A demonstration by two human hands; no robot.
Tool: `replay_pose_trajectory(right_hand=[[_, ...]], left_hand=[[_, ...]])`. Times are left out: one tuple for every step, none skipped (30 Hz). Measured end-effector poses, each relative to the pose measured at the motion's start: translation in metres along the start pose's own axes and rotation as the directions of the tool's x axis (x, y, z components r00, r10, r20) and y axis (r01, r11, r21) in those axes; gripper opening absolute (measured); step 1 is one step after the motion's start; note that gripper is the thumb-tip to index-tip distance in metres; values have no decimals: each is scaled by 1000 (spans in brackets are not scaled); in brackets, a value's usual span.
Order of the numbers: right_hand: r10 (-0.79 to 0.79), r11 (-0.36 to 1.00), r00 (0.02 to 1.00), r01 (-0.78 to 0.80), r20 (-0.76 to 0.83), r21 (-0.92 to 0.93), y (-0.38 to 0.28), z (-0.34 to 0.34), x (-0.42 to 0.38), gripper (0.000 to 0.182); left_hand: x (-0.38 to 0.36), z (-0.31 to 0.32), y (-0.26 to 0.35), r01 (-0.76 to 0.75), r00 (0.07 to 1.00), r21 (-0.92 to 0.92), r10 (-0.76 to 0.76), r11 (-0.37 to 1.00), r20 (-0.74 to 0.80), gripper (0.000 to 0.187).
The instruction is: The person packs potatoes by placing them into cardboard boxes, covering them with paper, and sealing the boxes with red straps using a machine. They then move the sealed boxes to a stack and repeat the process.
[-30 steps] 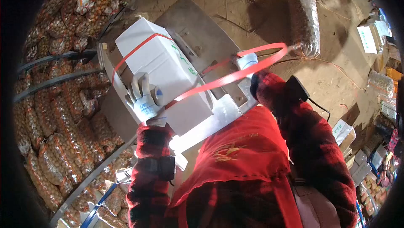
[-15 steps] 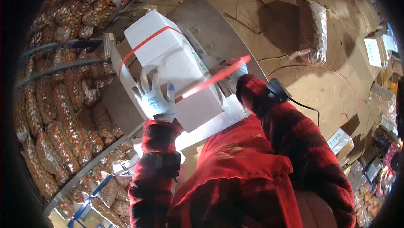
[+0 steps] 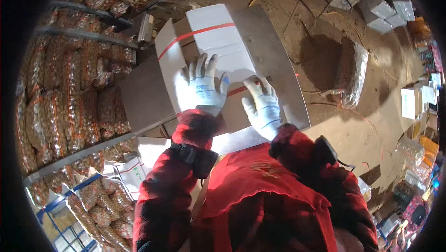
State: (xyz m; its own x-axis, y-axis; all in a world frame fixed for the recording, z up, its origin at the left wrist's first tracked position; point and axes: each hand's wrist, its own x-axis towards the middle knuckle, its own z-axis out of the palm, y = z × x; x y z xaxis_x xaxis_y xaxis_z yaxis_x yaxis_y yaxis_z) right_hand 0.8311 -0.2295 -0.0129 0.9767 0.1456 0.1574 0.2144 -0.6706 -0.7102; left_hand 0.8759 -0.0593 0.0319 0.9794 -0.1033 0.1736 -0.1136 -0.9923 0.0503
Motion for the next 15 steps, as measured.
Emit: replay_pose_trajectory(right_hand=[[41,976,995,-21,86,-218,-10,6,-4,48],[28,969,999,-16,45,-247,-7,17,-6,49],[13,961,1000,-10,7,-277,-1,27,-8,50],[4,960,1000,-5,-1,-279,3,32,-9,50],[-3,950,1000,-3,-18,-313,-1,30,-10,50],[-15,954,1000,7,-23,-301,-4,28,-9,50],[-23,957,999,14,-31,-290,-6,27,-7,50],[-43,960,998,31,-37,-278,-6,27,-7,52],[-64,957,996,45,-58,-288,-6,28,-8,51],[-61,955,997,44,-51,-292,-1,32,-9,50],[-60,955,997,44,-44,-294,4,35,-9,50],[-72,963,995,53,-66,-263,6,37,-10,48],[-56,968,997,40,-58,-246,0,36,-8,48],[118,979,992,-107,-50,175,-3,37,-6,48],[16,997,999,-19,-47,-71,-8,33,-7,48]], left_hand=[[-2,1,-4,-5,998,-45,2,999,-64,54],[-6,-7,-8,33,996,-186,-48,982,-73,53],[-10,-14,-15,69,992,-325,-98,943,-75,52],[-19,-1,-23,59,955,-537,-204,842,-215,48],[-32,22,-33,3,889,-714,-328,700,-318,44],[-55,34,-40,-17,861,-789,-392,614,-323,44],[-77,31,-35,42,797,-984,-600,176,-74,42],[-95,5,-30,135,750,-984,-638,-112,176,39],[-113,-15,-33,262,768,-943,-547,-207,334,38],[-130,-9,-38,352,816,-887,-367,-300,447,38],[-136,-14,-41,447,831,-816,-168,-367,531,39],[-141,-22,-36,450,827,-756,-98,-477,554,38],[-137,-41,-24,447,826,-685,-28,-575,563,38],[-137,-42,-22,431,837,-664,-3,-611,547,38],[-135,-42,-22,415,850,-644,21,-643,527,38]])
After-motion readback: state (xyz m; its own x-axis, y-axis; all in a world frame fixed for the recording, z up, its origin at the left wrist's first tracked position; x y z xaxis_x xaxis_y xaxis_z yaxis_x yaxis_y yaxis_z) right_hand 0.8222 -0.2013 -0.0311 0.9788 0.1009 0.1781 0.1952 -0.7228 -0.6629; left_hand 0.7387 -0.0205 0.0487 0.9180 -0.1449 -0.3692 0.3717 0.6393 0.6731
